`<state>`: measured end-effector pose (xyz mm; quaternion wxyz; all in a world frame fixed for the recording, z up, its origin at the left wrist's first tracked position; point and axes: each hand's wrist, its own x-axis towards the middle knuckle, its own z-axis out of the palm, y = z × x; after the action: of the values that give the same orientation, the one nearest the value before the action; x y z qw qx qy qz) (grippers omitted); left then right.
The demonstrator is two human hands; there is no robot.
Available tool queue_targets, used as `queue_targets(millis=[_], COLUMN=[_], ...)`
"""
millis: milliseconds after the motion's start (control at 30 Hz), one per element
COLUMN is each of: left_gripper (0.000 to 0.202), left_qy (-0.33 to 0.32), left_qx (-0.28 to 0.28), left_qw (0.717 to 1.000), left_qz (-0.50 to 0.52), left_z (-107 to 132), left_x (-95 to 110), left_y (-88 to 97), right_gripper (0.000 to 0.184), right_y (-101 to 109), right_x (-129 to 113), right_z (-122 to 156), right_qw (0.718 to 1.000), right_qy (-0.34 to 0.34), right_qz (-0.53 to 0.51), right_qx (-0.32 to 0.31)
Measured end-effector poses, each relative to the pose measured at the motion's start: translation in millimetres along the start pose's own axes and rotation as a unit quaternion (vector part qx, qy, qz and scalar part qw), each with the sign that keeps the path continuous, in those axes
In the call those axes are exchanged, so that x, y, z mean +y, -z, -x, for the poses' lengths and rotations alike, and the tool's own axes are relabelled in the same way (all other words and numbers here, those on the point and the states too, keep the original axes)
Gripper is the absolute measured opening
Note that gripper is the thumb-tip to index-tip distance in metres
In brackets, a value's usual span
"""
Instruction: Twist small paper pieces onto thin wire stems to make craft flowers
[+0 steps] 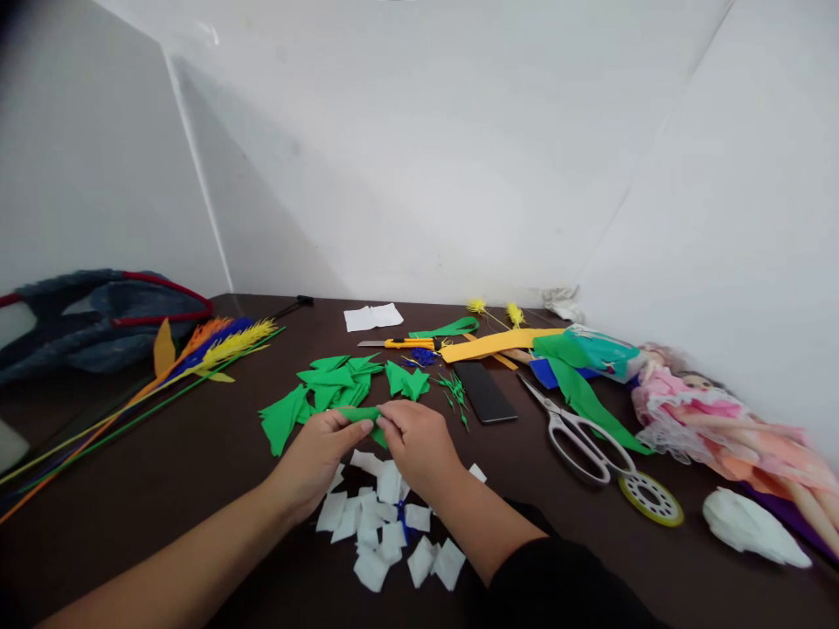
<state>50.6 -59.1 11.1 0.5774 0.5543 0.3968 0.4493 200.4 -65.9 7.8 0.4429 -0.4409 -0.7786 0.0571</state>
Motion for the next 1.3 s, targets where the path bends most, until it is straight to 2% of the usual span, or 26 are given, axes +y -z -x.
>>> queue_targets(millis=[100, 267, 433, 700, 900, 1033, 1133, 1233, 1300], left_gripper=[0.017, 0.015, 0.013, 0.025, 0.026, 0.026, 0.026, 0.023, 0.022], left_qy=[0.011, -0.019, -0.038, -0.072, -0.064, -0.041, -0.042, -0.043, -0.043], left_qx=[0.020, 0.004, -0.012, -0.008, 0.008, 0.023, 0.044, 0.061, 0.059], left_qw=[1.000, 0.998, 0.990, 0.965, 0.970, 0.977, 0.981, 0.983, 0.983], left_qz=[0.001, -0.060, -0.134, -0.254, -0.232, -0.208, -0.182, -0.165, -0.169], left_z=[1, 1, 1, 0, 0, 0, 0, 0, 0], left_x=[-1, 0, 4, 9, 8, 8, 8, 11, 14], left_y=[0.7, 3.6, 7.8, 9.5, 4.9, 3.5, 3.7, 3.0, 1.7], right_gripper=[0.021, 0.019, 0.011, 0.009, 0.006, 0.002, 0.004, 0.012, 0.016], right_y=[0, 2, 3, 5, 4, 3, 2, 0, -1], right_x=[-1, -5, -7, -8, -10, -7, -3, -1, -1], right_z=[0, -1, -3, -3, -2, 0, 0, 0, -1], right_qw=[0.997, 0.987, 0.991, 0.992, 0.992, 0.996, 0.996, 0.981, 0.973], right_qy=[0.025, 0.032, 0.003, -0.009, -0.038, -0.057, -0.083, -0.137, -0.149], right_qz=[0.073, 0.144, 0.118, 0.101, 0.099, 0.060, -0.020, -0.135, -0.175], right_qx=[-0.019, -0.056, -0.055, -0.069, -0.071, -0.040, -0.018, 0.007, 0.020])
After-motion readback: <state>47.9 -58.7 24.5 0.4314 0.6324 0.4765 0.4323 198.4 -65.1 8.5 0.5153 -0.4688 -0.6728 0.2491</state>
